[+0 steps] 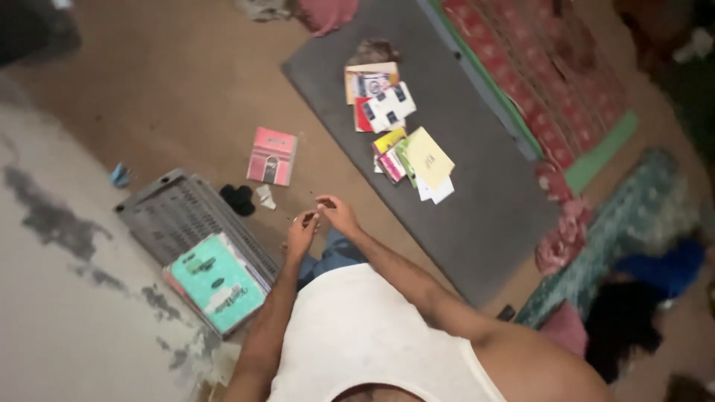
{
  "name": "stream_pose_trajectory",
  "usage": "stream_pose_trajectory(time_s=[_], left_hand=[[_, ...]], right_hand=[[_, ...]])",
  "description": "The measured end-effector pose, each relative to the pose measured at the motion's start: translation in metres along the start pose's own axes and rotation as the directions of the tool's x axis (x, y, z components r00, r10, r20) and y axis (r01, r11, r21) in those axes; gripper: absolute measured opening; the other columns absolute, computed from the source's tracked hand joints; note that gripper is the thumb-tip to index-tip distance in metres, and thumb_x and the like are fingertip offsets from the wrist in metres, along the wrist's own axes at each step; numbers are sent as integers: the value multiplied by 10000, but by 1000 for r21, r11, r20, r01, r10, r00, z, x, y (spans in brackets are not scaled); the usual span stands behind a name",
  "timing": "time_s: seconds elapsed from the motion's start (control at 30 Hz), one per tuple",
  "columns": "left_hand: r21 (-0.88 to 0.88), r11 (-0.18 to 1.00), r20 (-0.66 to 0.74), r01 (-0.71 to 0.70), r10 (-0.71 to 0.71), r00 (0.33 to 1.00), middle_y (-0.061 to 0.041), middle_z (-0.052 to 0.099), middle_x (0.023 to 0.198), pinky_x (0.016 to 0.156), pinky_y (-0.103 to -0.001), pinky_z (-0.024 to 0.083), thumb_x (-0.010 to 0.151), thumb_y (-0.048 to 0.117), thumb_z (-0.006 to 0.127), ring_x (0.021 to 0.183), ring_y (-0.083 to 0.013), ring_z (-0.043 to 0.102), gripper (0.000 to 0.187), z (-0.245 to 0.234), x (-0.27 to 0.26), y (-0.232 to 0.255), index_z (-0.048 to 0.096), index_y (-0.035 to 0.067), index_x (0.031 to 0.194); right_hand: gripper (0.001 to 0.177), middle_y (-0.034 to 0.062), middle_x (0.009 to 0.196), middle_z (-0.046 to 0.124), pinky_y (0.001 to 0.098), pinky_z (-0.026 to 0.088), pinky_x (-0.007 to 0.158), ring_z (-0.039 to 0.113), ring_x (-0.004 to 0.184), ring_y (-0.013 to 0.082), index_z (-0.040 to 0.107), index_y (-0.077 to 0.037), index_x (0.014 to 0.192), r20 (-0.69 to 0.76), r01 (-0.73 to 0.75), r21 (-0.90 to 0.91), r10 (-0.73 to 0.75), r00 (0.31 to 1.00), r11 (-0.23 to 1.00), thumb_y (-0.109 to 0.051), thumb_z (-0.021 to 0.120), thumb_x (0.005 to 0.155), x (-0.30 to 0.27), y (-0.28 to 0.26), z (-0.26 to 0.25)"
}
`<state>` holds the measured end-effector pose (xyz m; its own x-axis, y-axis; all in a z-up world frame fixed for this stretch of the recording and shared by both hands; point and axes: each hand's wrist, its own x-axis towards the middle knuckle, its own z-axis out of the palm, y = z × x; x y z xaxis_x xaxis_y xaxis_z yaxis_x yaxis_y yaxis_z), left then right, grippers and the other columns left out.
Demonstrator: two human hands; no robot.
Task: Organizing and looking through various books and papers on the floor.
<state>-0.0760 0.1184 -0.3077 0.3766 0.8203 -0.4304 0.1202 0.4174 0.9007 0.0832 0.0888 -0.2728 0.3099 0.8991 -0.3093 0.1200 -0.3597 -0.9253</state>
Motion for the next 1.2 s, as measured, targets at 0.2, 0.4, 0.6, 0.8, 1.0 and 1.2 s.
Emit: stream_pose_trajectory(time_s=[0.2, 0.4, 0.6, 0.8, 1.0, 1.2], left_hand=[[140, 990, 183, 0, -26, 983, -104, 771, 976, 709, -288, 555, 976, 329, 683, 848, -164, 736, 373, 55, 17, 30, 705, 18, 1182], [284, 939, 269, -195, 117, 956, -138, 782, 1025, 784, -310, 564, 995, 340, 651, 898, -203, 744, 384, 129, 32, 56, 737, 2, 1156], [262, 959, 311, -106, 20, 950, -133, 774, 1039, 771, -332, 575, 973, 356, 634, 885, -196, 738, 402, 200, 54, 53, 715, 18, 1175], [282, 941, 298, -184, 96, 950, -129, 764, 1080, 780, -321, 569, 1014, 365, 628, 885, -181, 735, 404, 249, 81, 59, 686, 23, 1221], [330, 939, 293, -99, -2, 956, -122, 763, 1076, 724, -321, 561, 1017, 344, 602, 833, -197, 727, 423, 266, 115, 94, 653, 53, 1321], [306, 942, 393, -142, 11, 919, -124, 745, 1157, 762, -309, 596, 1013, 308, 601, 862, -189, 760, 438, 270, 209, 103, 616, 30, 1352]], right_hand=[[267, 37, 1092, 752, 282, 559, 838, 687, 977, 122, 719, -78, 1224, -262, -16, 123, 48, 964, 992, -174, 698, 976, -22, 32, -57], [276, 42, 1083, 729, 287, 541, 741, 668, 914, 125, 700, -86, 1249, -313, -104, 293, 199, 929, 950, -163, 689, 984, -30, 27, -128], [280, 55, 1137, 744, 281, 600, 829, 715, 1010, 132, 703, -49, 1238, -362, -38, 183, 103, 926, 982, -143, 694, 974, -10, 49, -195], [279, 56, 1134, 732, 282, 584, 842, 708, 1007, 144, 679, -51, 1252, -341, -26, 321, 142, 929, 947, -163, 672, 996, 17, 59, -235], [258, 51, 1123, 732, 276, 574, 863, 709, 1025, 139, 667, -55, 1254, -320, -21, 358, 144, 936, 933, -164, 630, 1022, 61, 41, -245], [261, 61, 1077, 754, 276, 571, 852, 728, 1003, 146, 677, -44, 1251, -378, -60, 280, 168, 910, 958, -158, 604, 1028, 134, 35, -255]])
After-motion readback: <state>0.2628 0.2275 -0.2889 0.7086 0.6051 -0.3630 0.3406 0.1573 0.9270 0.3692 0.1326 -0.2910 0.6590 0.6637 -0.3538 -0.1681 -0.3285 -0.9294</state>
